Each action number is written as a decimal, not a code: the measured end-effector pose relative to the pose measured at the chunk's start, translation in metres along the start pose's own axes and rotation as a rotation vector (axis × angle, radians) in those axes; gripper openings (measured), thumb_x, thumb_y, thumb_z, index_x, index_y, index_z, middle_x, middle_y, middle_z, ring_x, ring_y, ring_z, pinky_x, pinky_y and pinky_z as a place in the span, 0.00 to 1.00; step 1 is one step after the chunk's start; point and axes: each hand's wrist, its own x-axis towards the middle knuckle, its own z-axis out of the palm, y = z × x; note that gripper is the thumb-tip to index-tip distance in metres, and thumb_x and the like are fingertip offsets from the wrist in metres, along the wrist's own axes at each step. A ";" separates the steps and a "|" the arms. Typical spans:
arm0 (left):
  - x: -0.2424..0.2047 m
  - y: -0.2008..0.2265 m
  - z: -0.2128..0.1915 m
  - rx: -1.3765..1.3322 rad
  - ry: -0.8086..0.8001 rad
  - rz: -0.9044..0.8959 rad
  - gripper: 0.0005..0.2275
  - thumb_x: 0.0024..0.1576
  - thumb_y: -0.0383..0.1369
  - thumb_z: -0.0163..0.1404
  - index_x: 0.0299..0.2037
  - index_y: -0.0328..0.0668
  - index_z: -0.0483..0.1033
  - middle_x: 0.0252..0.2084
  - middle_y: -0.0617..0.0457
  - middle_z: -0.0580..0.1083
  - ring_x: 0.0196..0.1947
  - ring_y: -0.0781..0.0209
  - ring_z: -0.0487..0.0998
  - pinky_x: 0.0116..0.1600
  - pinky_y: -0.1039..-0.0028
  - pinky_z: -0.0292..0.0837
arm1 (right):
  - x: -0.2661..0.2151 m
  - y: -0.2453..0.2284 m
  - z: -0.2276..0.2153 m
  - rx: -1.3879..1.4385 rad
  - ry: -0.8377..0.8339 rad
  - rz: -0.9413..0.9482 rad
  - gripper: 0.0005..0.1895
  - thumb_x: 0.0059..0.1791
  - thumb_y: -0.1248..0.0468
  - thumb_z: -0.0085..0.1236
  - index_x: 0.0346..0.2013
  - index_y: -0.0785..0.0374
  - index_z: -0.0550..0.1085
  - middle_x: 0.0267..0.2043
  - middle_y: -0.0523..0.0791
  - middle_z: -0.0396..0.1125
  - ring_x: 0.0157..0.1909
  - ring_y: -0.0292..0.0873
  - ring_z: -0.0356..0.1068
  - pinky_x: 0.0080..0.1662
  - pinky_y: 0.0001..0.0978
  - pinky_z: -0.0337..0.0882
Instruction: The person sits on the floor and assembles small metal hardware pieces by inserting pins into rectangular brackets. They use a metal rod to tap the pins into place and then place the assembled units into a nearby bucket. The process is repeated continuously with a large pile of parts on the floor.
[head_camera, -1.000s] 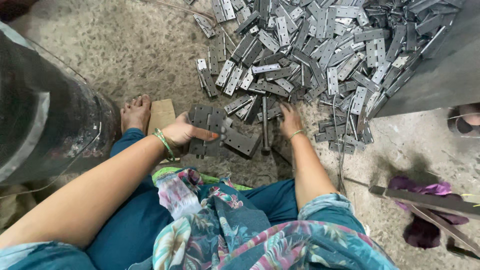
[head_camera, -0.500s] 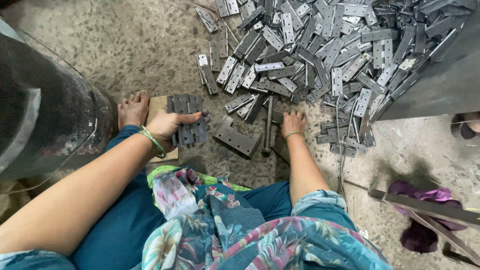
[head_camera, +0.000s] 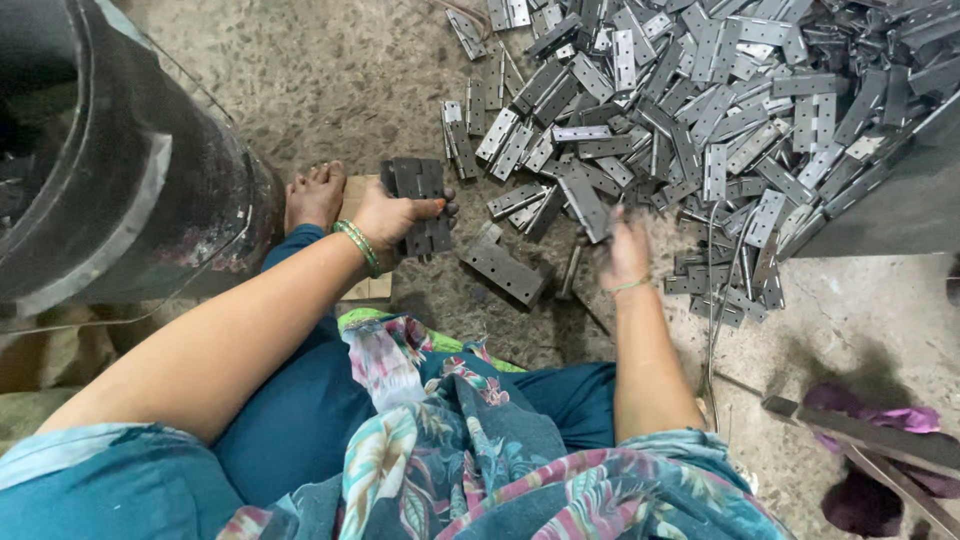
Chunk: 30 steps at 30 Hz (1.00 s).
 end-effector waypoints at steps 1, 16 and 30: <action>0.004 -0.004 -0.004 -0.025 0.001 -0.017 0.15 0.47 0.18 0.60 0.44 0.32 0.72 0.38 0.44 0.80 0.33 0.52 0.84 0.35 0.58 0.84 | -0.010 0.017 0.015 0.016 -0.112 -0.046 0.17 0.54 0.53 0.54 0.50 0.64 0.72 0.44 0.48 0.76 0.39 0.45 0.74 0.41 0.39 0.74; 0.012 -0.011 -0.024 -0.145 -0.031 -0.152 0.10 0.52 0.26 0.60 0.43 0.34 0.81 0.39 0.50 0.82 0.35 0.58 0.84 0.39 0.64 0.82 | 0.034 0.172 0.005 -0.874 -0.247 -0.237 0.16 0.47 0.62 0.66 0.46 0.69 0.79 0.37 0.46 0.77 0.36 0.35 0.72 0.41 0.32 0.72; -0.026 0.017 0.008 -0.252 -0.358 -0.346 0.33 0.57 0.65 0.43 0.47 0.39 0.78 0.40 0.46 0.80 0.38 0.50 0.82 0.46 0.58 0.81 | -0.083 0.012 0.094 0.090 -0.321 0.049 0.16 0.42 0.74 0.63 0.44 0.62 0.80 0.41 0.42 0.78 0.42 0.39 0.77 0.45 0.37 0.78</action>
